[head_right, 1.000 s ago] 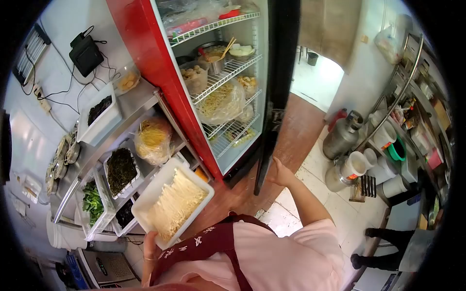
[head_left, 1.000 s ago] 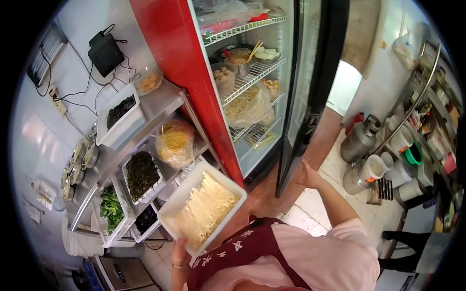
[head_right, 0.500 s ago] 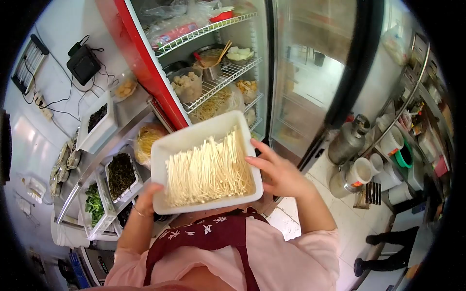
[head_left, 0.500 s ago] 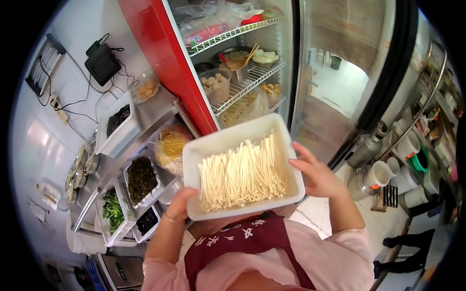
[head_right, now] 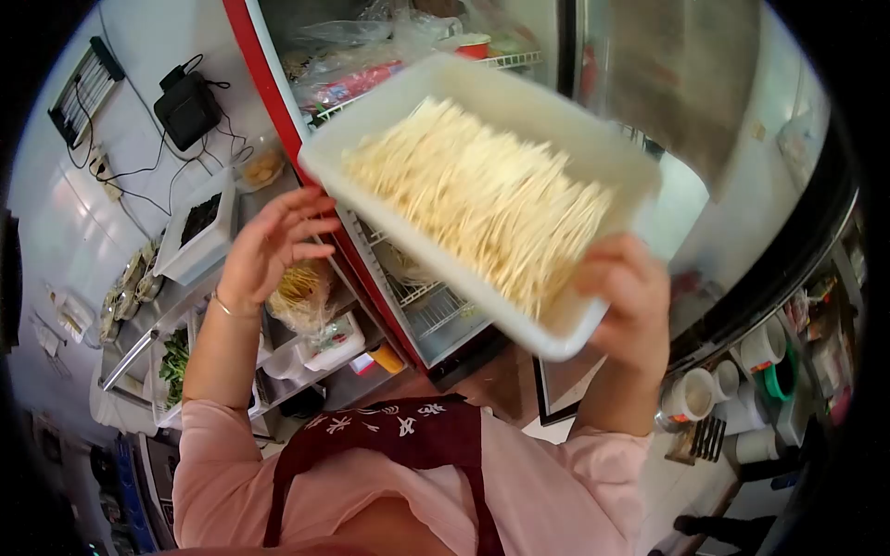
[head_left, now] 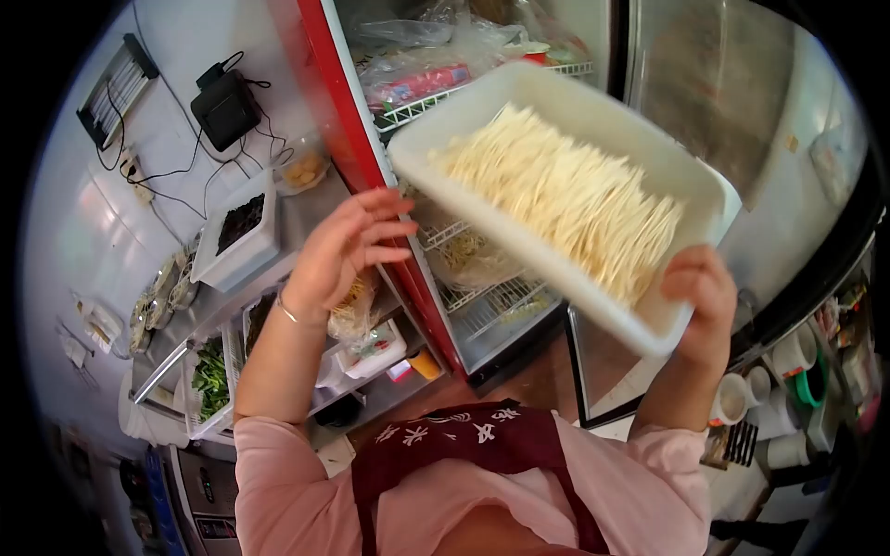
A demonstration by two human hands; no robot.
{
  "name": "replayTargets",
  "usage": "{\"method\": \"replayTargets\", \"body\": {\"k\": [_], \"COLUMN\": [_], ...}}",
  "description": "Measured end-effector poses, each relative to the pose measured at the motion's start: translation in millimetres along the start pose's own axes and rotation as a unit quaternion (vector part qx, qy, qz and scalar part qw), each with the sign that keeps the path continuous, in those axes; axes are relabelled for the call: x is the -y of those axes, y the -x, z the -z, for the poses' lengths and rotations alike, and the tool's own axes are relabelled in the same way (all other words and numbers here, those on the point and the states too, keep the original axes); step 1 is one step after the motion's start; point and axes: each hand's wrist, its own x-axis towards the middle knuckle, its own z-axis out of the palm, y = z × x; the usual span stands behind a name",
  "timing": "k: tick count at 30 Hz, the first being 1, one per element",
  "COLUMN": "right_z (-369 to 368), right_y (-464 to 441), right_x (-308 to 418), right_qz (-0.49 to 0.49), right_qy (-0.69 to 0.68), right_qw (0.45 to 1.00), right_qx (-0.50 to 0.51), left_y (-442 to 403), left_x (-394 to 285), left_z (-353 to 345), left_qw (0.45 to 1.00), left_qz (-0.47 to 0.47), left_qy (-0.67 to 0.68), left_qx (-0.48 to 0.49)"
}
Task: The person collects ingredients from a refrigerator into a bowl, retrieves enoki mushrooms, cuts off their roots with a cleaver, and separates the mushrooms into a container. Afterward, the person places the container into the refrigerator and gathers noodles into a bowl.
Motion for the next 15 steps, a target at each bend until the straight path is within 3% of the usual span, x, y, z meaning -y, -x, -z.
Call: {"method": "replayTargets", "body": {"k": [6,7,9,15], "right_z": [-12.9,-22.9,-47.5,-157.6], "right_y": [-104.4,-121.4,-156.6,-257.5], "right_x": [-62.4,-70.6,-79.7,-129.2], "right_qz": [0.051,0.055,-0.034,-0.016], "right_qy": [0.032,0.034,0.006,0.048], "right_qw": [0.996,0.995,0.997,0.994], "right_qx": [-0.069,-0.078,-0.066,-0.098], "left_y": [49.7,60.0,78.0,120.8], "left_x": [45.5,50.4,62.9,87.0], "left_z": [11.2,12.8,18.7,28.4], "left_qw": [0.996,0.994,0.992,0.978], "left_qz": [0.082,0.103,0.110,0.125], "left_qy": [-0.012,-0.022,0.010,0.029], "left_qx": [0.009,-0.016,-0.066,-0.166]}}
